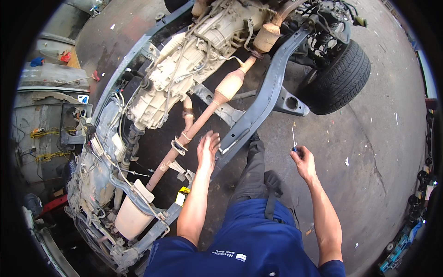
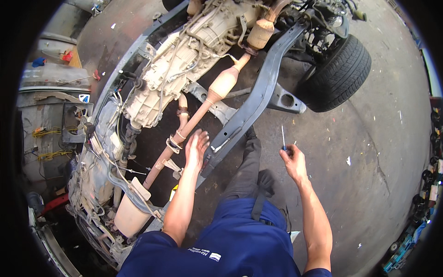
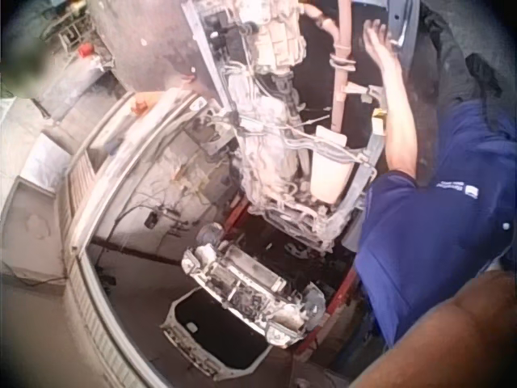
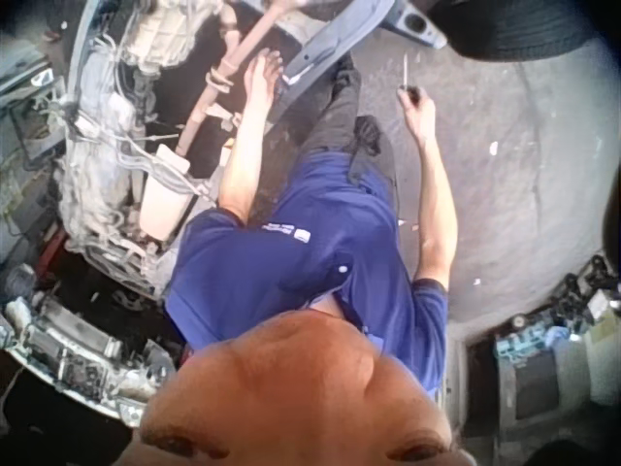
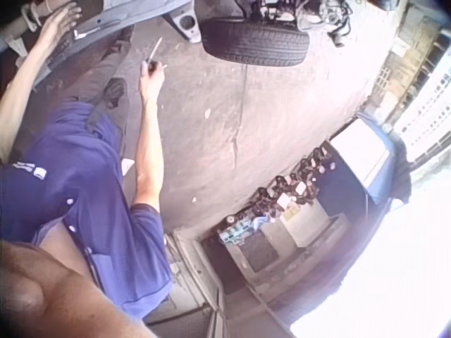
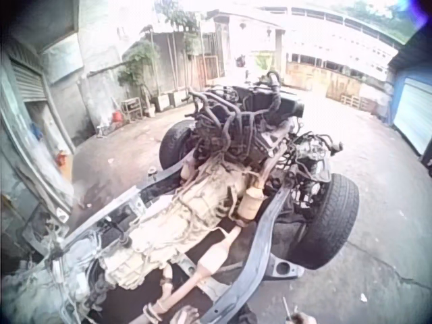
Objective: The person uses a cordless impact wrench to remove bolts from a metal bracket on the underside of a car. They then use a manual wrench to disconnect a hose and remove a bracket, placing the parts aside.
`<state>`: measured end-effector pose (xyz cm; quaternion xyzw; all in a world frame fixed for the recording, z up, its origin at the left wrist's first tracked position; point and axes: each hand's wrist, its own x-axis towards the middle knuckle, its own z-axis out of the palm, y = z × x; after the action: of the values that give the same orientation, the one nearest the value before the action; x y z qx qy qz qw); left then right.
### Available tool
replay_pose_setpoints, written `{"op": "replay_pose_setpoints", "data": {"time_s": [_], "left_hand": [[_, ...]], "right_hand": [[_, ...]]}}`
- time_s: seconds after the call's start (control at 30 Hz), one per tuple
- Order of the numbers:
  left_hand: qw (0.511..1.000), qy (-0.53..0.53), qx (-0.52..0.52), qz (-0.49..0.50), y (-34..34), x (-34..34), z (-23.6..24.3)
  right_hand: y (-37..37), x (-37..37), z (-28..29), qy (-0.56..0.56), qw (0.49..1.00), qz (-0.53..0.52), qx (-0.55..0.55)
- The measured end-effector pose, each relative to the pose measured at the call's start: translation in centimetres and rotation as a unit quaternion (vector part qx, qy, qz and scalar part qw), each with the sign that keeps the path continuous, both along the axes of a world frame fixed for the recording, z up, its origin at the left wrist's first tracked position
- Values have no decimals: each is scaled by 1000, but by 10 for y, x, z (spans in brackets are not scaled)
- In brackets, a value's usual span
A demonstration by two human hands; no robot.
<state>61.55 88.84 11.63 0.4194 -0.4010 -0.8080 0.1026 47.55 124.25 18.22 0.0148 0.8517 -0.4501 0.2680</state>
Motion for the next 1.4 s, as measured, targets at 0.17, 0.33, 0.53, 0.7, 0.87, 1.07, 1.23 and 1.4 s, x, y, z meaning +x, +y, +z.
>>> {"op": "replay_pose_setpoints", "data": {"time_s": [0.17,0.33,0.53,0.7,0.87,1.07,1.23,1.4], "left_hand": [[997,-14,-72,-28,-45,-168,-52],[997,-26,-71,17,-89,-295,-120],[993,11,-60,105,-121,-369,-203],[988,69,-64,120,-135,-394,-237],[989,89,-69,100,-133,-398,-241],[982,121,-58,135,-129,-396,-244],[981,138,-49,130,-133,-394,-243],[980,147,-34,130,-135,-392,-242]], "right_hand": [[-78,-100,-2,-40,996,78,6],[-168,-214,-71,38,983,176,-26],[-281,-313,-222,7,980,86,-182],[-337,-334,-294,7,962,-1,-271],[-347,-336,-311,-107,939,-41,-325],[-357,-338,-320,-110,928,-83,-346],[-364,-342,-329,-136,915,-109,-363],[-373,-338,-331,-143,894,-142,-400]]}}
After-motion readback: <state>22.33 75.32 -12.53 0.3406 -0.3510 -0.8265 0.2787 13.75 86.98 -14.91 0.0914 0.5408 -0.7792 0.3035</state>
